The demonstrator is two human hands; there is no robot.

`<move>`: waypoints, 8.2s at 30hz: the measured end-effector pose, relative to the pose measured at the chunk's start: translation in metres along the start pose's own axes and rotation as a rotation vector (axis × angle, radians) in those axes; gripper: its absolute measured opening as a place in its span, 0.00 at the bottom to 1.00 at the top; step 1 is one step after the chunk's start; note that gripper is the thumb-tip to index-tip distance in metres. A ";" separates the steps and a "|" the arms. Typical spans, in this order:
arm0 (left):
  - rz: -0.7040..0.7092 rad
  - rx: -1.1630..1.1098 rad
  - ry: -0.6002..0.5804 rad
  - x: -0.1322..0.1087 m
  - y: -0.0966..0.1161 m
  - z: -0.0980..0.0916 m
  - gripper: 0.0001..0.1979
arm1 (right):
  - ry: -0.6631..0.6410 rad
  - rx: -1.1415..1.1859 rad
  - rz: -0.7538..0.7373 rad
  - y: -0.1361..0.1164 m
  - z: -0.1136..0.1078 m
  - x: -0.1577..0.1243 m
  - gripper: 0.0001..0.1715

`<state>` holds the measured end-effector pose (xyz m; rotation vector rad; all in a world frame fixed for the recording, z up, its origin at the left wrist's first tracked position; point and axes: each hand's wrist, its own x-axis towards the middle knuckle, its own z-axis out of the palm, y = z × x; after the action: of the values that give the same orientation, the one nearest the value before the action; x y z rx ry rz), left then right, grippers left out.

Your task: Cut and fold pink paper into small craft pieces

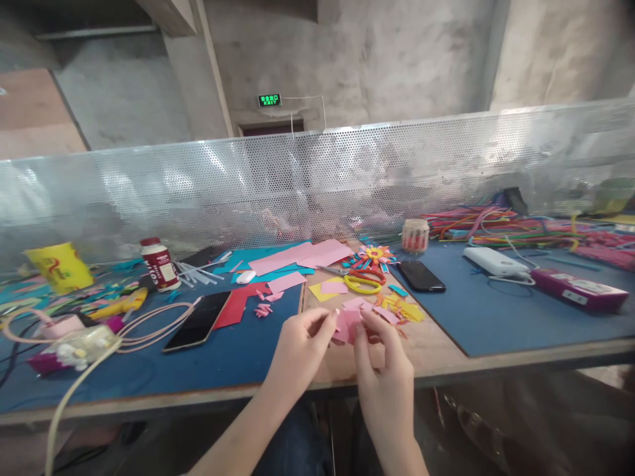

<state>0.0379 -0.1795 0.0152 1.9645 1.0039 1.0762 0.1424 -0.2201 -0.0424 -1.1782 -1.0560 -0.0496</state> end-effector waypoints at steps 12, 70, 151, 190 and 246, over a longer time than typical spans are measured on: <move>0.019 -0.045 -0.020 -0.001 0.002 -0.001 0.11 | 0.030 -0.004 -0.105 0.001 0.005 -0.004 0.16; 0.472 -0.190 0.118 -0.018 -0.007 -0.003 0.15 | 0.038 0.195 -0.367 -0.006 -0.004 -0.010 0.19; 0.065 -0.454 -0.142 -0.010 0.000 -0.003 0.03 | -0.254 0.501 -0.004 -0.003 -0.020 0.011 0.04; 0.039 -0.313 -0.231 -0.007 0.001 -0.008 0.07 | -0.261 0.283 -0.193 0.003 -0.027 0.012 0.07; 0.226 -0.319 -0.123 -0.009 -0.001 -0.008 0.03 | 0.099 0.158 -0.225 -0.027 -0.005 -0.011 0.13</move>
<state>0.0276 -0.1848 0.0144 1.8812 0.5161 1.1423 0.1250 -0.2409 -0.0304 -0.9020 -1.0807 -0.1955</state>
